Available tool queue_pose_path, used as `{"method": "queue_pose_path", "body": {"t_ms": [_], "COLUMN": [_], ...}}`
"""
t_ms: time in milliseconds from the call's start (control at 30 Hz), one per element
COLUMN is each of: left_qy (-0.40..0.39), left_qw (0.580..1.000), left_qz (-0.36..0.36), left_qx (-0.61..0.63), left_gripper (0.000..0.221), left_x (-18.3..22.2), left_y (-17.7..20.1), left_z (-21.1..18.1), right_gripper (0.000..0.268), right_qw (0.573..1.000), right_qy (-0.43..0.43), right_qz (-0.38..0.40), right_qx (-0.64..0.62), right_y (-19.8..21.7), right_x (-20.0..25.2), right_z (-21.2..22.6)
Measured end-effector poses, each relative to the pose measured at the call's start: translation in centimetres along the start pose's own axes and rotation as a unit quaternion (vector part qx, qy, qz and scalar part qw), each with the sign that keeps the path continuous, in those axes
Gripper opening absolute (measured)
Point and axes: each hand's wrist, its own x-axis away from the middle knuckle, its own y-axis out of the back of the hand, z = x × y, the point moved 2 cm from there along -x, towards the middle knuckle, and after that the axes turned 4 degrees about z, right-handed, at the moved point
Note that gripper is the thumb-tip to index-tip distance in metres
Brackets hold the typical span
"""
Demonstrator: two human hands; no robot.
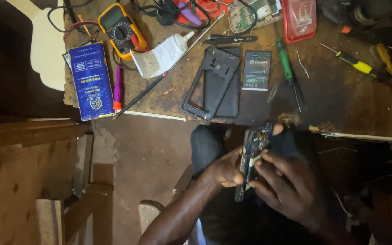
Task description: Disassembling a mobile phone to inspect and repair the motherboard and internal components.
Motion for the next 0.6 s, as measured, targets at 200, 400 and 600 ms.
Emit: {"method": "queue_pose_path", "body": {"t_ms": [200, 400, 600], "left_qy": [-0.035, -0.05, -0.049], "left_qw": [0.999, 0.997, 0.992], "left_qz": [-0.013, -0.023, -0.046], "left_qx": [0.015, -0.05, -0.105], "left_gripper": [0.13, 0.125, 0.123], "left_x": [0.0, -0.5, -0.5], "left_y": [0.1, -0.7, -1.1], "left_z": [0.1, -0.5, -0.8], "right_gripper": [0.034, 0.034, 0.033], "right_qw": [1.0, 0.999, 0.999], "right_qy": [-0.018, -0.025, -0.029], "right_qz": [0.015, 0.041, 0.014], "right_qx": [-0.007, -0.022, -0.005], "right_y": [0.5, 0.6, 0.3], "right_x": [-1.3, -1.4, -1.4], "right_z": [-0.3, -0.9, -0.9]}}
